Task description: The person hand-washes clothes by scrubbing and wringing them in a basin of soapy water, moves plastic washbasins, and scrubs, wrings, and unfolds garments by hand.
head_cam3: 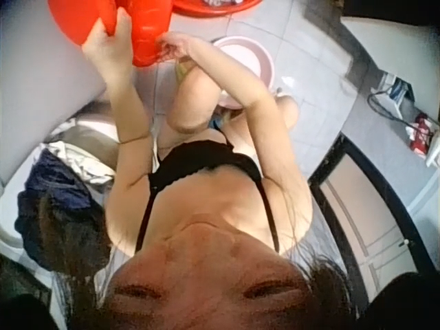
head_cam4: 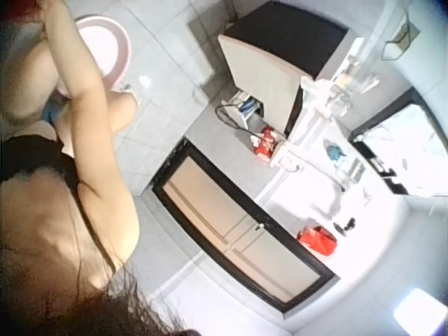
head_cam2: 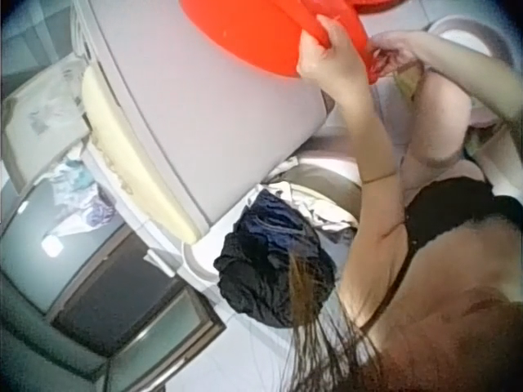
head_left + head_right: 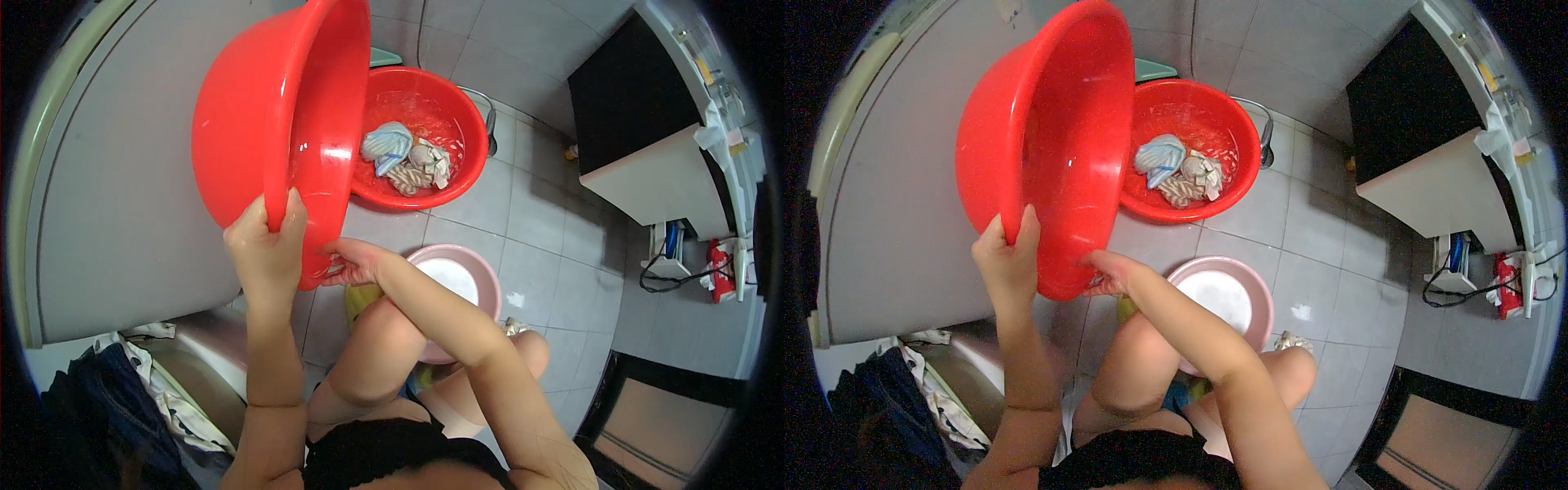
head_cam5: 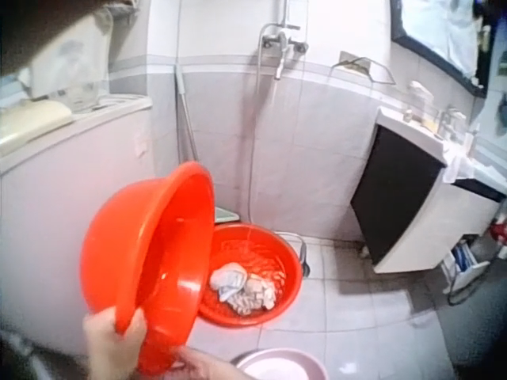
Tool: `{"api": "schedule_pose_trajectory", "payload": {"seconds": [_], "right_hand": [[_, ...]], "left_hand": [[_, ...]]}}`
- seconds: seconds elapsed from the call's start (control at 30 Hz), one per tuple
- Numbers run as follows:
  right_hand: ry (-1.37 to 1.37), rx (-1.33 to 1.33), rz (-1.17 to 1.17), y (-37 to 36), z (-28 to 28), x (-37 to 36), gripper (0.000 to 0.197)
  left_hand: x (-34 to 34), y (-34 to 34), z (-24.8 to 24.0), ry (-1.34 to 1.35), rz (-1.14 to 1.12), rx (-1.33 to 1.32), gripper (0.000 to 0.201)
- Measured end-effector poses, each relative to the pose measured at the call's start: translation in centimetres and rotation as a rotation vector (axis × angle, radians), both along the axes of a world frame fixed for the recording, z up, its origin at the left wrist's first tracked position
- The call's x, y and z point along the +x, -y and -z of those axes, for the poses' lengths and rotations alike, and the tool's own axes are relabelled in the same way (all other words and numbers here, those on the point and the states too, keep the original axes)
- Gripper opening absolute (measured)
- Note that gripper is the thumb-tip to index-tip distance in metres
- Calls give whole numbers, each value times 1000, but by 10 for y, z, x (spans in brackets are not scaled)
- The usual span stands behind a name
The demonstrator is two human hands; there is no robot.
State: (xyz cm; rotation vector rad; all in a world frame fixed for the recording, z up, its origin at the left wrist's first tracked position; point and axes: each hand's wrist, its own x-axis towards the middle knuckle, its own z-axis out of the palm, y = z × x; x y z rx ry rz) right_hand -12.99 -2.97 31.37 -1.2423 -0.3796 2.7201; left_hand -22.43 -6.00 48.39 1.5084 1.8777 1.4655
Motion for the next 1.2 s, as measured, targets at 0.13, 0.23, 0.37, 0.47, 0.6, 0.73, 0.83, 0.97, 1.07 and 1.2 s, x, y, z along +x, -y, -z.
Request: {"api": "schedule_pose_trajectory", "payload": {"seconds": [0.13, 0.23, 0.37, 0.47, 0.6, 0.73, 0.83, 0.97, 1.07, 1.2], "right_hand": [[-103, -1, -90, -4, 23, -12, 44], [-4, 103, -296, 12, 29, -19, 32], [301, 609, -828, 15, -22, -31, 36], [78, 792, -277, 7, 55, -21, 37], [-102, 269, 319, -4, -23, -20, 48], [-425, 155, 612, -2, -40, -9, 58], [-435, 141, 675, 8, -38, -9, 62], [-557, 74, 701, 19, -21, -3, 67], [-551, 138, 678, 23, -16, 3, 69], [-548, 149, 666, 26, -12, 8, 70]], "left_hand": [[7, 22, 12, -202, -135, -6, 16], [18, 41, 27, -200, -166, 9, 13], [14, 63, 31, -6, -209, 14, 13], [35, 58, 41, 29, -224, 97, 11], [25, 80, 51, 157, -399, 142, 9], [35, 99, 54, 134, -421, 123, 12], [29, 116, 62, 178, -447, 106, 15], [23, 140, 68, 72, -422, 86, 16], [18, 155, 78, 22, -397, 50, 17], [9, 163, 104, -150, -360, 43, 22]]}}
